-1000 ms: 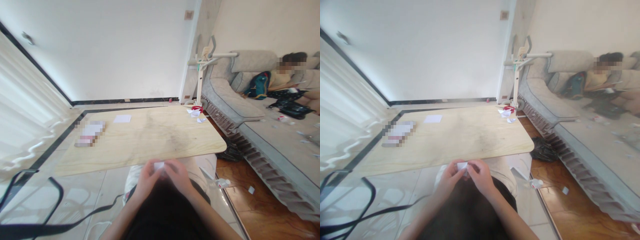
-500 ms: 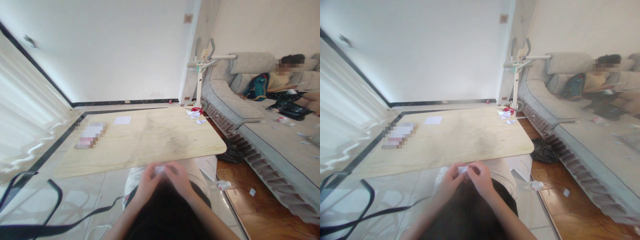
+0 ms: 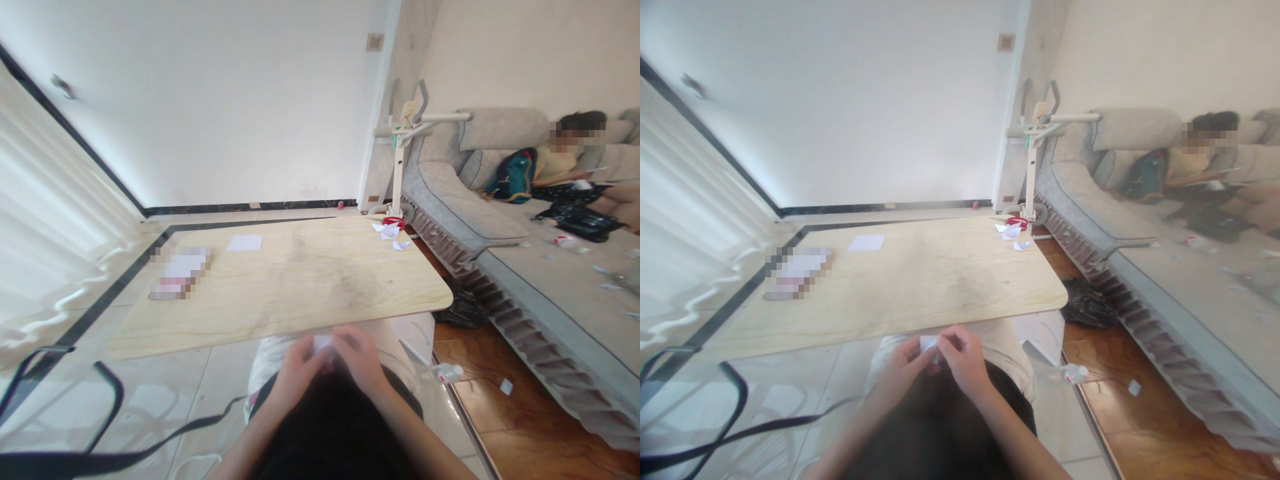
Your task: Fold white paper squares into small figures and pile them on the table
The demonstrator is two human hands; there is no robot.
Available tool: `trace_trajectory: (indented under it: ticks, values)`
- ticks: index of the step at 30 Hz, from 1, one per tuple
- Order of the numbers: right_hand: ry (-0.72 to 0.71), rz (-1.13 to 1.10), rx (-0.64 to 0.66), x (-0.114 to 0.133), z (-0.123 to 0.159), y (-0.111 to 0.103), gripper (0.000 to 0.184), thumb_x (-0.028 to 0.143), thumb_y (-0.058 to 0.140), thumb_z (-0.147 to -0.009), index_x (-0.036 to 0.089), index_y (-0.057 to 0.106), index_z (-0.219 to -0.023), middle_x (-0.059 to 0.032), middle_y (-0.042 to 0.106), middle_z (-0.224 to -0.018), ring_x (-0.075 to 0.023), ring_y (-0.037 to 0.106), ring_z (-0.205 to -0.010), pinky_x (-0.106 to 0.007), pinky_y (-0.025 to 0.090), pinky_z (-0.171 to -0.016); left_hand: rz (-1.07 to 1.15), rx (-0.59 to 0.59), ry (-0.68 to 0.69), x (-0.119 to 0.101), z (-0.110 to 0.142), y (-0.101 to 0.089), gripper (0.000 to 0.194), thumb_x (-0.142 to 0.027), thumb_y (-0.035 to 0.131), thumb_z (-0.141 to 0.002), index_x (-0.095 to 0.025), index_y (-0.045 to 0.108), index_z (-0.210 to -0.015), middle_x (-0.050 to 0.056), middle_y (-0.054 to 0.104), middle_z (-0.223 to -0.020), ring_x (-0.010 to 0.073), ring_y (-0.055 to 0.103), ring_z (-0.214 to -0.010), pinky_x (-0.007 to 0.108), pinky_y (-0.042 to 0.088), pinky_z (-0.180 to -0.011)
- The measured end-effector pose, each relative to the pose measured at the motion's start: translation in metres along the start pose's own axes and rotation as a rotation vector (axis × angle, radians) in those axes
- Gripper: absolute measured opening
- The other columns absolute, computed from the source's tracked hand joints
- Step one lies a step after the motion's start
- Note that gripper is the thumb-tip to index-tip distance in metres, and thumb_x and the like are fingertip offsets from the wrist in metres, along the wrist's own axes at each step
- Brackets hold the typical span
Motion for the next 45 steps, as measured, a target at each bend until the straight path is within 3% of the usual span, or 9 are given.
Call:
trace_trajectory:
  ticks: [5, 9, 12, 17, 20, 24, 27, 36, 45]
  values:
    - [0.018, -0.041, 0.005, 0.001, 0.000, 0.000, 0.017, 0.024, 0.061, -0.079, 0.019, 0.060, -0.063, 0.0030, 0.059, -0.053, -0.0138, 0.056, -0.051, -0.026, 0.046, -0.053, 0.060, 0.036, -0.033, 0.001, 0.000, 0.003, 0.029, -0.042, 0.071, -0.076, -0.014, 0.072, -0.082, 0.003, 0.072, -0.069, 0.0179, 0.066, -0.060, 0.026, 0.050, -0.058]
    - [0.025, -0.071, 0.072, -0.003, -0.001, 0.006, 0.009, 0.027, 0.063, -0.079, 0.019, 0.064, -0.076, 0.0022, 0.064, -0.060, -0.0149, 0.061, -0.056, -0.027, 0.049, -0.056, 0.196, 0.023, -0.050, 0.005, -0.002, 0.002, 0.029, -0.037, 0.074, -0.074, -0.014, 0.066, -0.089, 0.002, 0.070, -0.067, 0.0165, 0.065, -0.058, 0.026, 0.050, -0.057]
    - [0.051, -0.163, 0.134, -0.013, -0.003, 0.012, 0.014, 0.032, 0.067, -0.079, 0.019, 0.063, -0.081, 0.0023, 0.065, -0.059, -0.0144, 0.061, -0.054, -0.026, 0.048, -0.056, 0.319, 0.030, -0.069, 0.010, -0.003, 0.002, 0.032, -0.034, 0.076, -0.073, -0.014, 0.061, -0.093, 0.001, 0.068, -0.065, 0.0142, 0.062, -0.055, 0.024, 0.049, -0.054]
    - [0.159, -0.280, 0.211, -0.037, -0.005, 0.019, 0.025, 0.039, 0.074, -0.075, 0.018, 0.061, -0.079, 0.0042, 0.059, -0.055, -0.0082, 0.046, -0.044, -0.020, 0.031, -0.042, 0.473, 0.126, -0.084, 0.012, -0.003, 0.010, 0.032, -0.031, 0.077, -0.073, -0.014, 0.058, -0.092, -0.001, 0.063, -0.061, 0.0097, 0.056, -0.050, 0.019, 0.043, -0.048]
    - [0.183, -0.313, 0.237, -0.041, -0.004, 0.020, 0.026, 0.040, 0.076, -0.074, 0.018, 0.064, -0.083, 0.0053, 0.056, -0.056, -0.0069, 0.042, -0.043, -0.020, 0.027, -0.041, 0.514, 0.176, -0.078, 0.008, -0.001, 0.012, 0.032, -0.030, 0.076, -0.075, -0.013, 0.058, -0.095, -0.002, 0.061, -0.061, 0.0085, 0.054, -0.049, 0.018, 0.041, -0.047]
    - [0.100, -0.285, 0.267, -0.029, -0.003, 0.020, 0.032, 0.040, 0.073, -0.077, 0.020, 0.069, -0.101, 0.0042, 0.057, -0.060, -0.0089, 0.047, -0.048, -0.021, 0.032, -0.045, 0.508, 0.218, -0.094, 0.009, 0.002, 0.014, 0.035, -0.031, 0.075, -0.077, -0.014, 0.057, -0.102, -0.002, 0.061, -0.062, 0.0086, 0.054, -0.049, 0.018, 0.040, -0.047]
    - [0.078, -0.269, 0.296, -0.025, -0.002, 0.022, 0.033, 0.041, 0.071, -0.079, 0.019, 0.069, -0.104, 0.0029, 0.059, -0.060, -0.0105, 0.050, -0.050, -0.022, 0.033, -0.045, 0.505, 0.238, -0.096, 0.011, 0.002, 0.016, 0.035, -0.032, 0.075, -0.077, -0.013, 0.058, -0.102, -0.002, 0.060, -0.061, 0.0079, 0.053, -0.048, 0.018, 0.039, -0.048]
    - [0.112, -0.141, 0.096, -0.026, -0.006, 0.010, 0.018, 0.035, 0.069, -0.077, 0.017, 0.065, -0.076, 0.0023, 0.063, -0.057, -0.0116, 0.055, -0.050, -0.023, 0.040, -0.048, 0.191, 0.017, -0.021, 0.005, -0.002, 0.001, 0.038, -0.039, 0.073, -0.076, -0.016, 0.060, -0.104, 0.000, 0.069, -0.075, 0.0135, 0.063, -0.062, 0.024, 0.052, -0.058]
    - [0.080, -0.111, 0.068, -0.018, -0.005, 0.006, 0.015, 0.029, 0.065, -0.078, 0.018, 0.063, -0.069, 0.0029, 0.061, -0.055, -0.0118, 0.054, -0.051, -0.023, 0.042, -0.051, 0.079, -0.023, 0.032, 0.009, -0.006, -0.002, 0.038, -0.044, 0.072, -0.076, -0.017, 0.063, -0.100, 0.001, 0.071, -0.074, 0.0175, 0.067, -0.064, 0.029, 0.057, -0.061]
Point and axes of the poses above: each hand's wrist, its own z-axis away from the middle knuckle, its own y-axis out of the palm, x = y × z, the point moved 9 cm from there along -z, towards the middle knuckle
